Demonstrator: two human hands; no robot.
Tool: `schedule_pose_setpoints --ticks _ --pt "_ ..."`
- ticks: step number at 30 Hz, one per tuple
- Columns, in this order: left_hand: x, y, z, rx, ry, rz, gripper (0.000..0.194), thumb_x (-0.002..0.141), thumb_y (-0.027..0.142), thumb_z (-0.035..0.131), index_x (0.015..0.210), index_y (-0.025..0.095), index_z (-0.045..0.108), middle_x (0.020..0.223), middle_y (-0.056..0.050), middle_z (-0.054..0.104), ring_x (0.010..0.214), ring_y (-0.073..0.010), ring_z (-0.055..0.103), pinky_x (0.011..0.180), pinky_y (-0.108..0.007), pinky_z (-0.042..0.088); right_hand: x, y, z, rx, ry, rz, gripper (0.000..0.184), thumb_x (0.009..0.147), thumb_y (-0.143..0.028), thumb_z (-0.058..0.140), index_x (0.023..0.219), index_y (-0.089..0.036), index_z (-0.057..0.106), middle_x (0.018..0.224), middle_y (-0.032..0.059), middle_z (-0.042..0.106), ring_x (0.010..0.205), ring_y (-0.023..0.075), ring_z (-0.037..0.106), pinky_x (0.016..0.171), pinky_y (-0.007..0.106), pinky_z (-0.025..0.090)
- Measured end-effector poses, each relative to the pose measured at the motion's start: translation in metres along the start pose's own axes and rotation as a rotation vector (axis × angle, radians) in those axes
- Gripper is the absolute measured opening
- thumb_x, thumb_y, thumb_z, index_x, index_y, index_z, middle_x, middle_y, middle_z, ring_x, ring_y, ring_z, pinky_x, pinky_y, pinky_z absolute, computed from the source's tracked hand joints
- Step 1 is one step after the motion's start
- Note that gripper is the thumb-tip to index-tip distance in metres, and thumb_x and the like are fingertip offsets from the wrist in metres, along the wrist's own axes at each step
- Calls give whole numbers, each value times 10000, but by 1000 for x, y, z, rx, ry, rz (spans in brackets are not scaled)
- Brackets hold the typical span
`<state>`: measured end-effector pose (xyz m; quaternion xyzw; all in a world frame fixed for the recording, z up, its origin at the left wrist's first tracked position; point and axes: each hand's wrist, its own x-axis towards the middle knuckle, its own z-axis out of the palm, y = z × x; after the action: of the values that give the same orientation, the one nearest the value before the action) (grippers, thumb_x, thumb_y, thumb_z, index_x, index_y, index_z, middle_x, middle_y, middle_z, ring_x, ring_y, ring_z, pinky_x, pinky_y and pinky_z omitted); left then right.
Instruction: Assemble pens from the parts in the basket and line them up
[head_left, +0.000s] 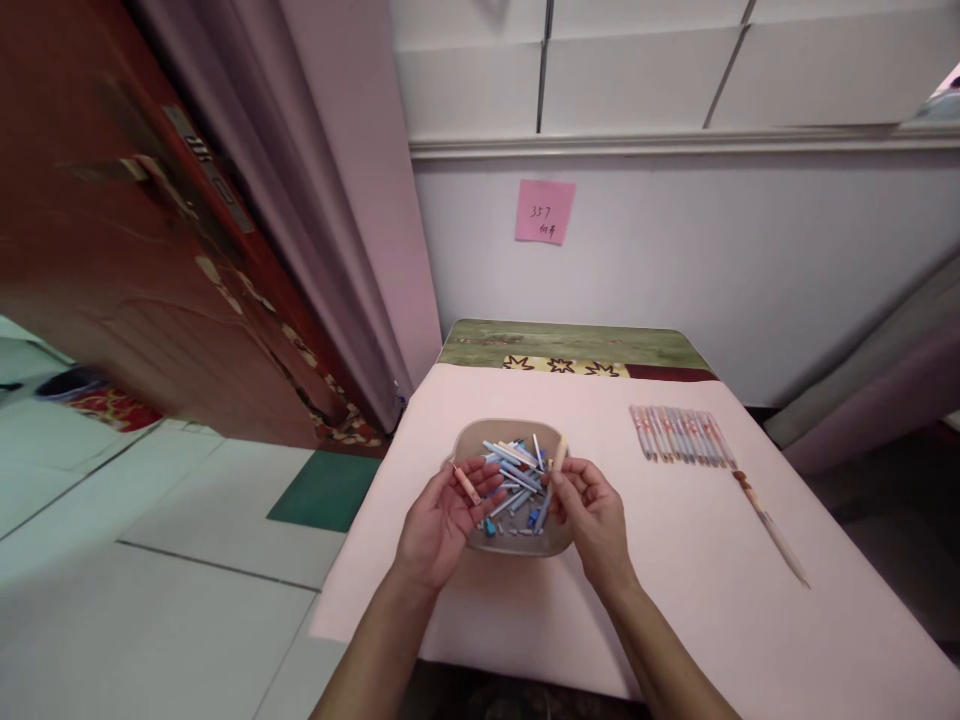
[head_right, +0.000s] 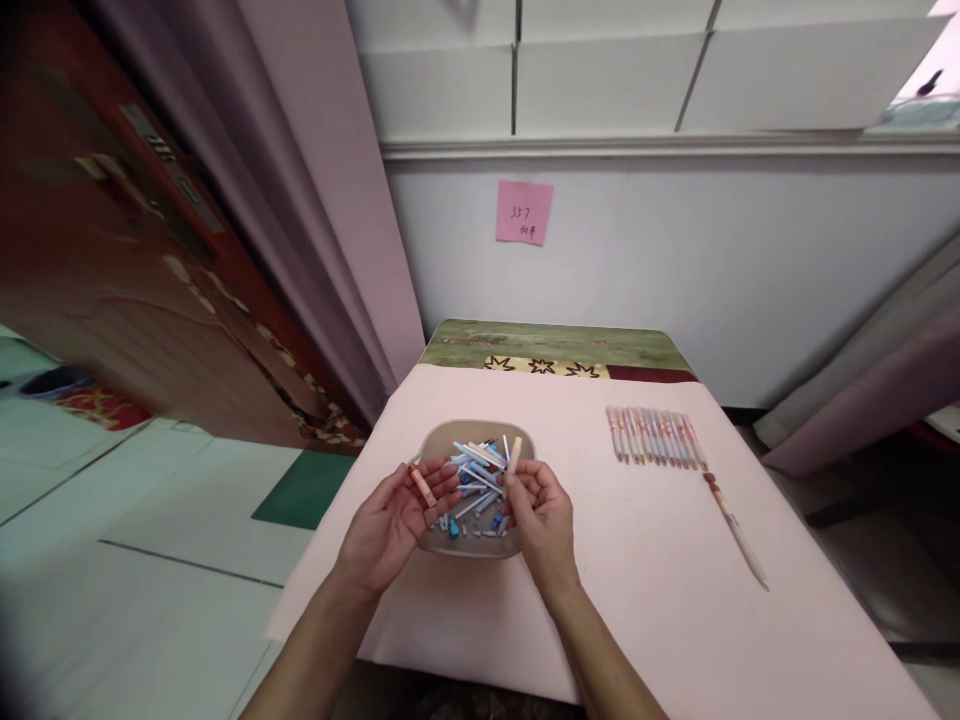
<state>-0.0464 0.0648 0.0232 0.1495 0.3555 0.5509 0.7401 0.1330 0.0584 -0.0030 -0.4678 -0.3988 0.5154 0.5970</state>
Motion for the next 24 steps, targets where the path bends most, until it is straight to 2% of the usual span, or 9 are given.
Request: schedule_pose_setpoints --ticks 6,12,20,24 --pt "3 5 -7 109 38 119 178 828 126 577 976 82 667 1010 -164 710 955 -257 671 868 -398 548 6 3 -5 13 22 -2 317 783 -441 672 945 -182 587 718 2 653 511 95 504 473 211 410" --pt "6 14 -12 137 134 218 207 791 165 656 988 104 645 1004 -155 711 872 -220 692 834 -343 563 12 2 -10 20 40 -18 288 803 -414 659 957 -180 598 694 -4 640 521 94 497 485 206 392" --pt "9 20 -14 160 180 273 201 779 185 669 960 105 634 959 -147 715 858 -214 692 817 -344 572 14 3 -14 28 55 -9 280 804 -413 659 949 -181 594 756 15 666 519 94 507 477 208 389" --pt "7 22 -11 168 187 286 236 756 188 691 965 123 604 964 -132 715 851 -208 695 825 -348 567 15 1 -15 -23 73 -10 274 817 -429 635 940 -188 590 724 11 668 530 109 519 496 218 403"
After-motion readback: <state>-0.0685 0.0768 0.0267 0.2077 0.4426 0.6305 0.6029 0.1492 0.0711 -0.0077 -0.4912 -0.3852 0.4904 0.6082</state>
